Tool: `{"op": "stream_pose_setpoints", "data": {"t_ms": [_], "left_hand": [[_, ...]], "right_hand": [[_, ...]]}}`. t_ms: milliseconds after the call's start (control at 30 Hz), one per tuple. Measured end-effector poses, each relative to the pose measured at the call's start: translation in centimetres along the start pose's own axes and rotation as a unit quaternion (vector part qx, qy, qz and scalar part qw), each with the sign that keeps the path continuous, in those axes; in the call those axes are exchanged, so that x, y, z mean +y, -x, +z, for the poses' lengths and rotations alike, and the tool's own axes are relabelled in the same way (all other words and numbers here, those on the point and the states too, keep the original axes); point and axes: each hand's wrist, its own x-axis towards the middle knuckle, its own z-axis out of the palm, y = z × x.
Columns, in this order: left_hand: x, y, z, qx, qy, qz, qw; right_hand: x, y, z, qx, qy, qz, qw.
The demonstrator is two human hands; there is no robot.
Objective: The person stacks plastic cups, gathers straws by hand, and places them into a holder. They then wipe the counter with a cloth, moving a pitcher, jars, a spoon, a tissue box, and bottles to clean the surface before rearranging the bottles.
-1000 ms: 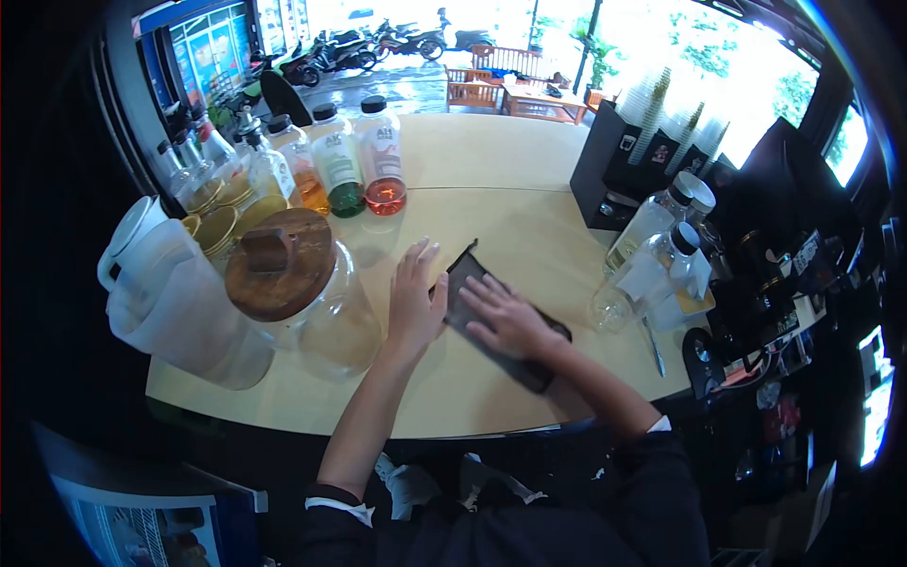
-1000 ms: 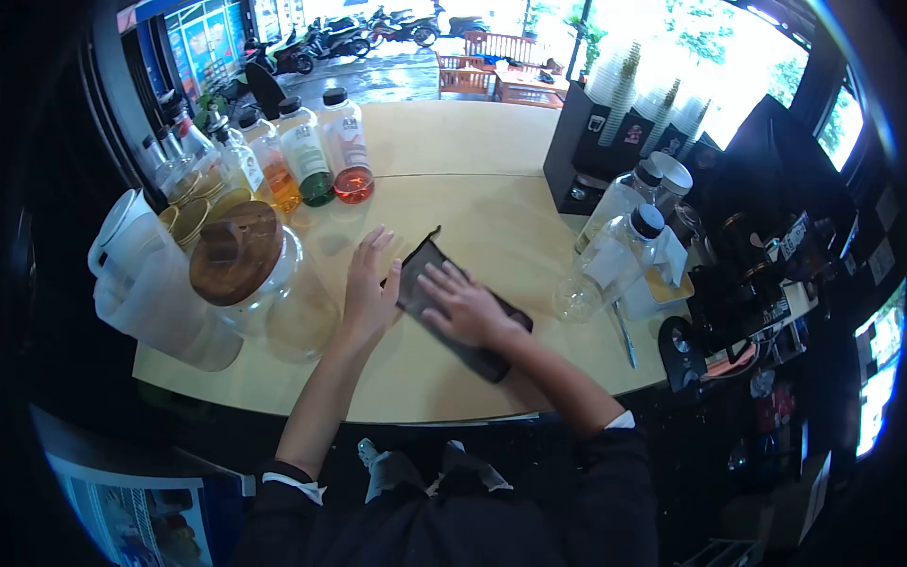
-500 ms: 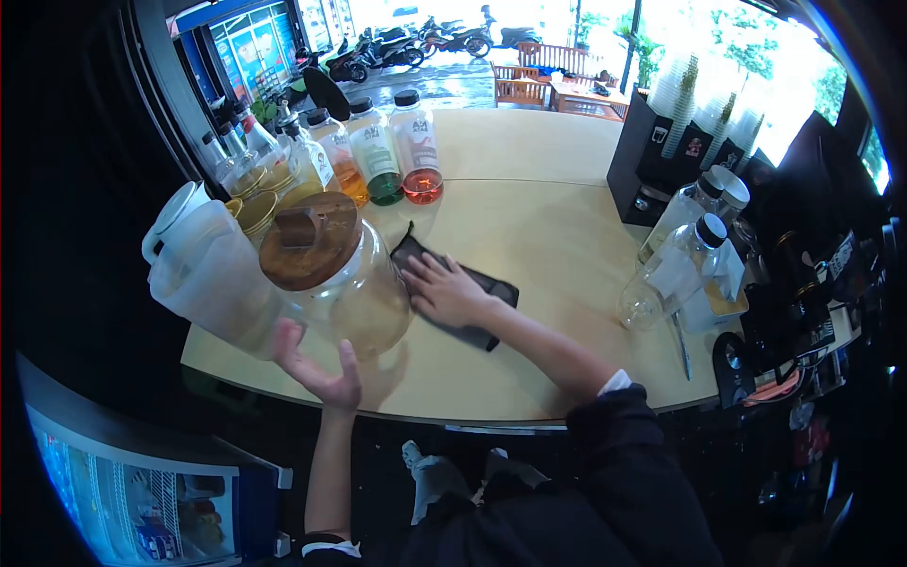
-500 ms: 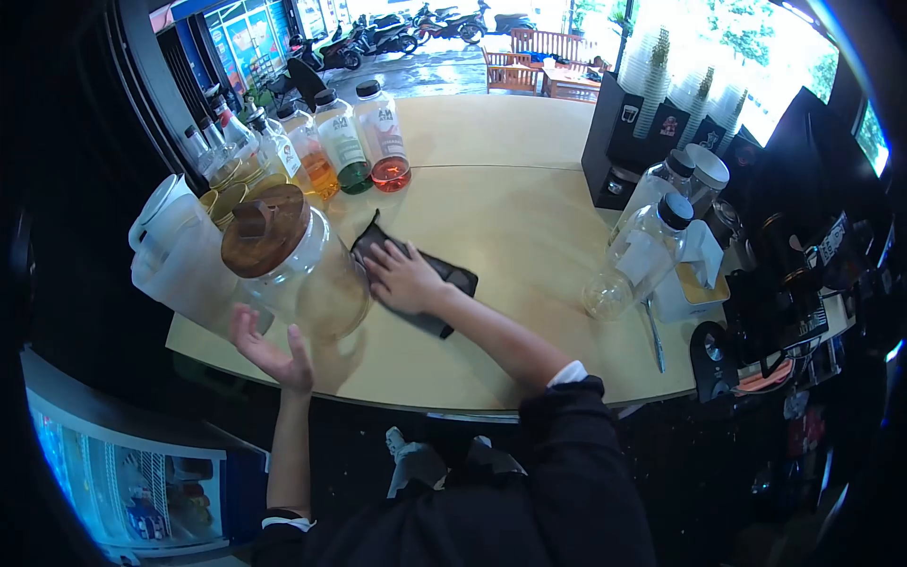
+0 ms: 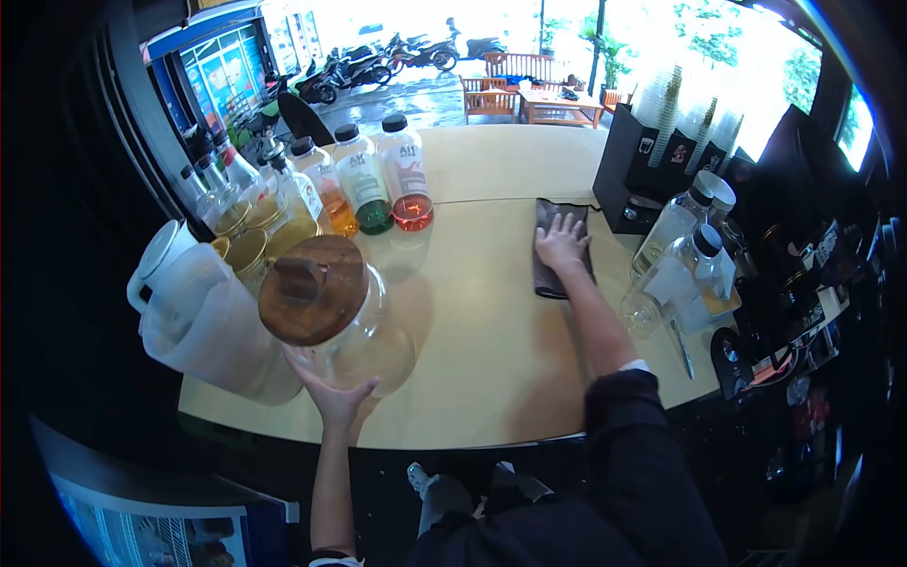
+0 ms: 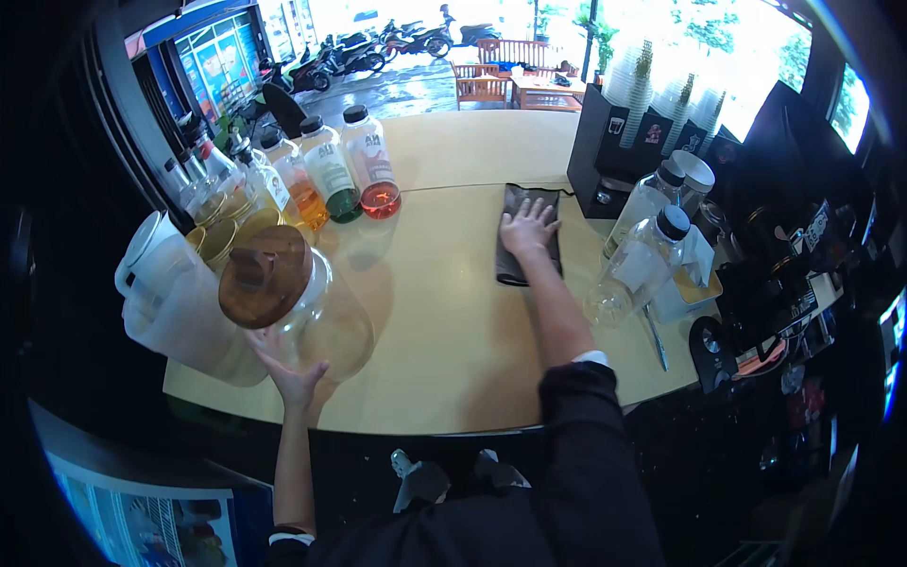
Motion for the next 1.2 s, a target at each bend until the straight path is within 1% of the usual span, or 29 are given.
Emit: {"op": "stream_pose_setpoints", "data": {"t_ms": [33,67,100,167,200,233,300,333,367,400,467,500,533,567,600,633,700,767,800,867,900,933,967,1033,1100,1167,1200], "left_hand": [[-0.4,0.1,-0.1,-0.004,0.001,-0.01,1.0],[-0.7,0.1,-0.3,-0.011,-0.003,-0.01,1.0],[-1.1,0.2,-0.5,-0.017,0.001,-0.008,1.0],[-1.8,0.3,-0.5,-0.022,0.022,-0.021,0.999],[-1.7,0.0,-0.4,-0.026,0.036,-0.014,0.999],[-1.2,-0.1,-0.3,-0.031,0.041,-0.014,0.999],[-0.3,-0.5,0.0,-0.034,0.059,-0.056,0.996],[-0.6,-0.6,0.1,-0.038,0.059,-0.056,0.996],[-0.8,-0.6,0.1,-0.041,0.058,-0.055,0.996],[-1.0,-0.7,-0.2,-0.044,0.057,-0.055,0.996],[-1.9,-0.8,-0.6,-0.059,0.042,-0.049,0.996],[-2.1,-0.8,-0.5,-0.069,0.032,-0.039,0.996],[-1.5,-1.1,-0.2,-0.073,0.036,-0.043,0.996],[-0.5,-1.4,0.2,-0.065,0.079,-0.051,0.993],[0.2,-1.6,0.6,-0.054,0.122,-0.06,0.989],[0.3,-1.6,0.8,-0.053,0.125,-0.064,0.989],[0.0,-1.5,0.5,-0.063,0.098,-0.063,0.991],[-0.5,-1.8,0.1,-0.065,0.08,-0.057,0.993],[-0.9,-2.0,0.0,-0.07,0.103,-0.042,0.991],[-1.4,-2.7,-0.2,-0.073,0.125,-0.025,0.989],[-1.6,-2.9,-0.3,-0.09,0.132,-0.008,0.987],[-1.7,-3.1,-0.4,-0.108,0.14,0.007,0.984],[-1.7,-3.2,-0.4,-0.106,0.137,0.005,0.985],[-1.6,-3.4,-0.2,-0.108,0.137,0.011,0.985],[-1.4,-3.5,-0.2,-0.115,0.134,0.012,0.984],[-1.4,-3.4,0.0,-0.119,0.135,0.013,0.984],[-1.5,-3.3,-0.1,-0.111,0.126,0.014,0.986]], "right_hand": [[-2.0,-0.3,0.2,-0.008,-0.006,-0.019,1.0],[-3.8,-0.5,1.1,0.007,-0.03,-0.089,0.996],[-5.9,0.1,1.4,0.011,-0.019,-0.157,0.987],[-8.7,2.4,1.0,-0.011,-0.038,-0.344,0.938],[-9.3,2.5,1.2,-0.027,-0.051,-0.405,0.913],[-8.9,1.9,1.0,-0.027,-0.05,-0.398,0.916],[-7.8,-0.3,-0.1,-0.014,-0.028,-0.335,0.942],[-6.6,-2.2,-0.2,-0.005,-0.037,-0.234,0.971],[-4.8,-4.5,0.4,0.012,-0.031,-0.134,0.99],[-2.5,-5.9,0.6,0.01,-0.016,-0.069,0.997],[2.1,-6.0,0.2,0.032,-0.001,0.049,0.998],[3.8,-4.6,-0.7,0.032,-0.016,0.064,0.997],[4.9,-3.6,0.0,0.043,-0.004,0.051,0.998],[5.8,-2.6,0.6,0.054,0.009,0.038,0.998],[6.0,-0.6,0.5,0.047,0.005,0.043,0.998],[5.6,2.0,0.4,0.039,0.0,0.046,0.998],[5.1,7.4,0.8,0.048,0.006,0.025,0.999],[4.3,11.8,0.5,0.055,0.014,-0.067,0.996],[4.0,12.5,0.4,0.056,0.012,-0.069,0.996],[4.1,13.2,0.2,0.031,0.013,-0.143,0.989],[4.1,11.8,0.0,0.022,-0.004,-0.152,0.988],[3.3,10.0,-0.1,0.021,-0.016,-0.138,0.99],[2.6,8.1,-0.1,0.02,-0.028,-0.123,0.992],[-1.0,5.7,-0.3,0.021,0.002,-0.111,0.994],[-4.7,5.6,1.0,0.036,-0.032,-0.262,0.964],[-8.4,9.5,0.5,-0.001,-0.062,-0.437,0.897],[-9.6,11.9,0.5,-0.007,-0.069,-0.492,0.868]]}}
